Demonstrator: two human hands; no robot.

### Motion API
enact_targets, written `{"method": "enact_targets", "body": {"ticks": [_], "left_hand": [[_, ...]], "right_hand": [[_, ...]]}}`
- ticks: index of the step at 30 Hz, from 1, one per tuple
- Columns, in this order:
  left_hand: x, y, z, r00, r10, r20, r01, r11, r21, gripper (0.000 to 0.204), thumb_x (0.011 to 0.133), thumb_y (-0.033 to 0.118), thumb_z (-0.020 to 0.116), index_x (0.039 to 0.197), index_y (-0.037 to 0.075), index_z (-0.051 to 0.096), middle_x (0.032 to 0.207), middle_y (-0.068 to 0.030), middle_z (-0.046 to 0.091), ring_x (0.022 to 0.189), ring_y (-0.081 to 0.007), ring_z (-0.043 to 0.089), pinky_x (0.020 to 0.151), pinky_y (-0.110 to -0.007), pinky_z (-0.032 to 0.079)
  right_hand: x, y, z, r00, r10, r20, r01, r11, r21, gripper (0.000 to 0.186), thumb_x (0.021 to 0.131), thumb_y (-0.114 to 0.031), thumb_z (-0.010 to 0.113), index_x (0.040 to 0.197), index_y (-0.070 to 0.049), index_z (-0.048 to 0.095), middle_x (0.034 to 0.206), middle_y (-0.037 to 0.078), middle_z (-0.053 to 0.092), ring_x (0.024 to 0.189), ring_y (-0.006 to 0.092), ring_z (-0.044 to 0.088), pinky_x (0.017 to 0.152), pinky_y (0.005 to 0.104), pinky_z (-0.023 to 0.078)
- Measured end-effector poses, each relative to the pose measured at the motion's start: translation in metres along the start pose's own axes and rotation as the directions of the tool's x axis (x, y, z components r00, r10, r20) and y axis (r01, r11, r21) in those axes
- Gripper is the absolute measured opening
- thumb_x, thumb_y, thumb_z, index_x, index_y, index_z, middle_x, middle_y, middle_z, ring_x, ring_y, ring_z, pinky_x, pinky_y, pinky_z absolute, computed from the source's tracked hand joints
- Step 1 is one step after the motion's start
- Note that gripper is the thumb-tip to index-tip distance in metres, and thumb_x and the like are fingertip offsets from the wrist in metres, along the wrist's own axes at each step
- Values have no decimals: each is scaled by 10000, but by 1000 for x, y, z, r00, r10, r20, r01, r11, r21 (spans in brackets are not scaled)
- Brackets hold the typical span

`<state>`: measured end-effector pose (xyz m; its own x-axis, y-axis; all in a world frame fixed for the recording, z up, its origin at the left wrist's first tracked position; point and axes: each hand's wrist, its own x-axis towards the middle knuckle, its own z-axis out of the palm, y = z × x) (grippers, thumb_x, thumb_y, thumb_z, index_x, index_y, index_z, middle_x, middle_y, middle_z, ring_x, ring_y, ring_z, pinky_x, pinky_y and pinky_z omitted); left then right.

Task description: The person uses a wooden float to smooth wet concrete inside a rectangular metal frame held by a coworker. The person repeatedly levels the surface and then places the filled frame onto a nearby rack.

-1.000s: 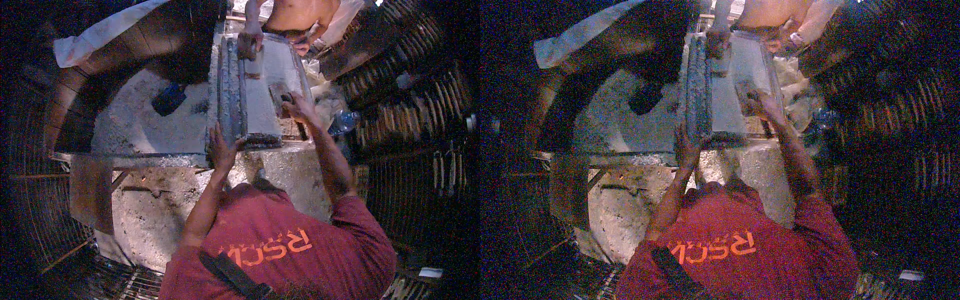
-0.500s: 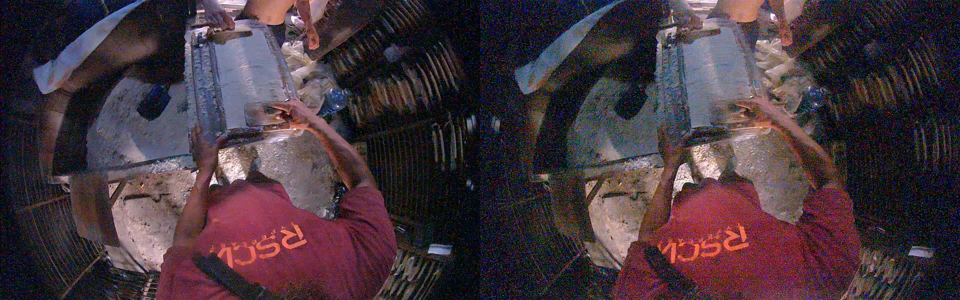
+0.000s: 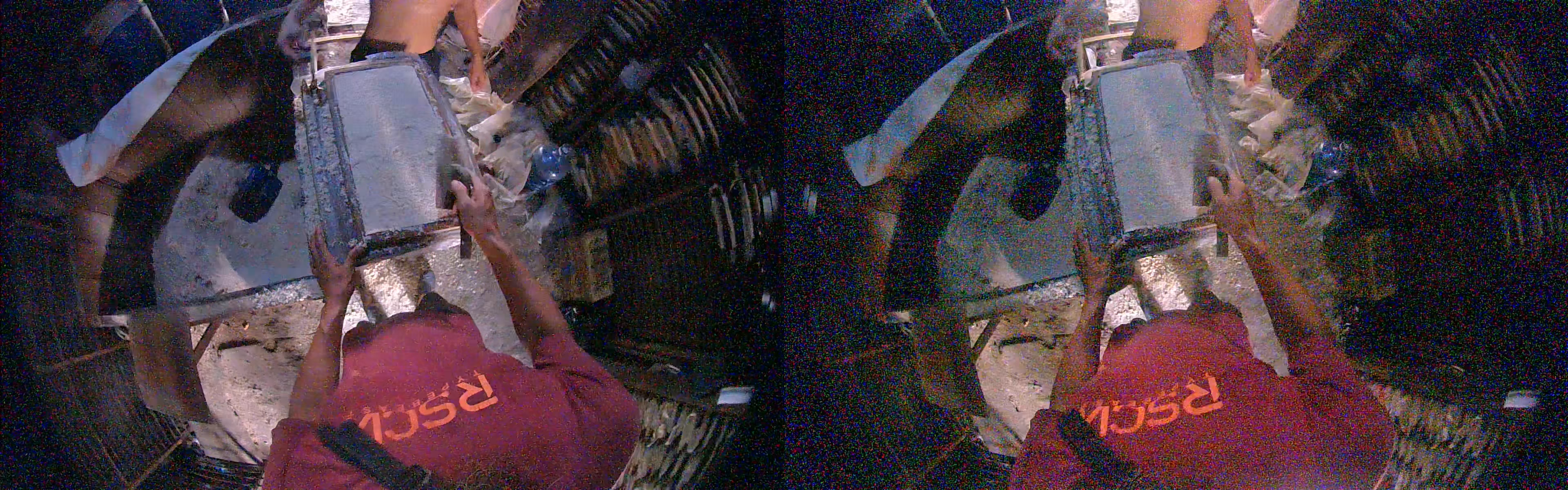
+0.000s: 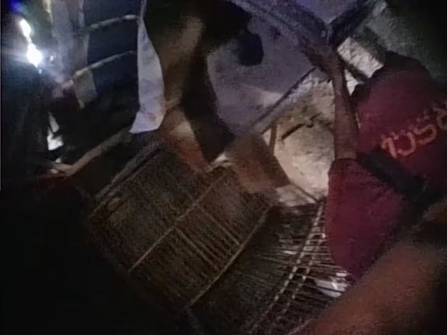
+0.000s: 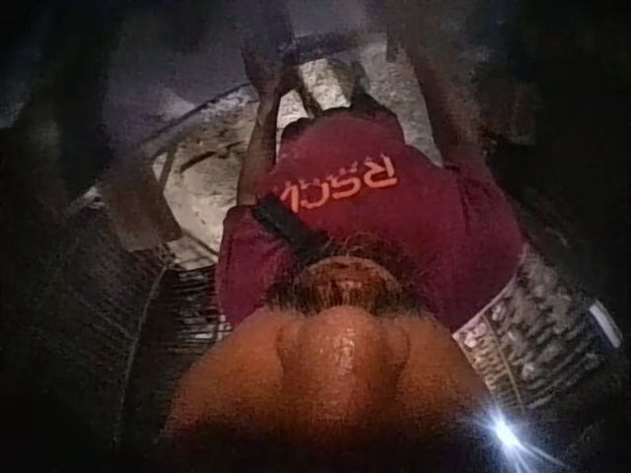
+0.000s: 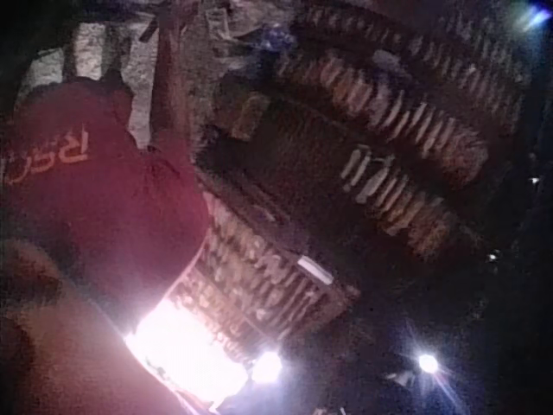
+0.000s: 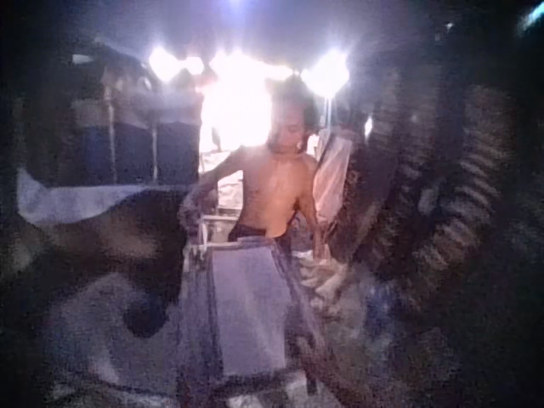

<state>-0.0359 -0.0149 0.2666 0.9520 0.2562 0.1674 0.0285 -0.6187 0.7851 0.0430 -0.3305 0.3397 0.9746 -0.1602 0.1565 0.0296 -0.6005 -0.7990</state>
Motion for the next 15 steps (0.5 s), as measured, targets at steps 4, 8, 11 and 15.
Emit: {"method": "enact_targets", "body": {"ticks": [4,8,11,15], "left_hand": [[10,6,-7,1000,-22,15,22,1000,-2,1056,729,512,808,1496,-2,293,1502,-286,347,1404,-449,312,1166,-489,250],[-2,8,-3,994,-111,24,108,991,79,1064,747,478,815,1506,-18,259,1521,-287,321,1417,-436,299,1178,-482,237],[2,20,-9,998,-66,19,66,998,-8,1069,755,449,820,1516,-16,231,1538,-276,301,1427,-424,290,1186,-475,229],[5,7,1,995,-92,-31,91,996,-26,1065,736,468,827,1508,4,259,1526,-268,320,1413,-430,310,1173,-475,261]], "right_hand": [[18,-53,5,979,156,129,-180,965,193,372,931,-287,585,1175,-6,603,845,114,658,702,259,647,648,422,548],[42,-40,14,980,142,138,-173,952,251,362,928,-250,601,1218,-36,623,804,55,648,528,131,571,489,322,483],[75,-38,25,992,-19,-128,50,967,249,346,912,-253,600,1176,-36,654,767,58,646,545,137,584,505,320,492],[114,-30,35,991,101,91,-118,972,205,271,900,-264,604,1014,-24,657,714,44,604,543,131,558,500,330,483]]}}
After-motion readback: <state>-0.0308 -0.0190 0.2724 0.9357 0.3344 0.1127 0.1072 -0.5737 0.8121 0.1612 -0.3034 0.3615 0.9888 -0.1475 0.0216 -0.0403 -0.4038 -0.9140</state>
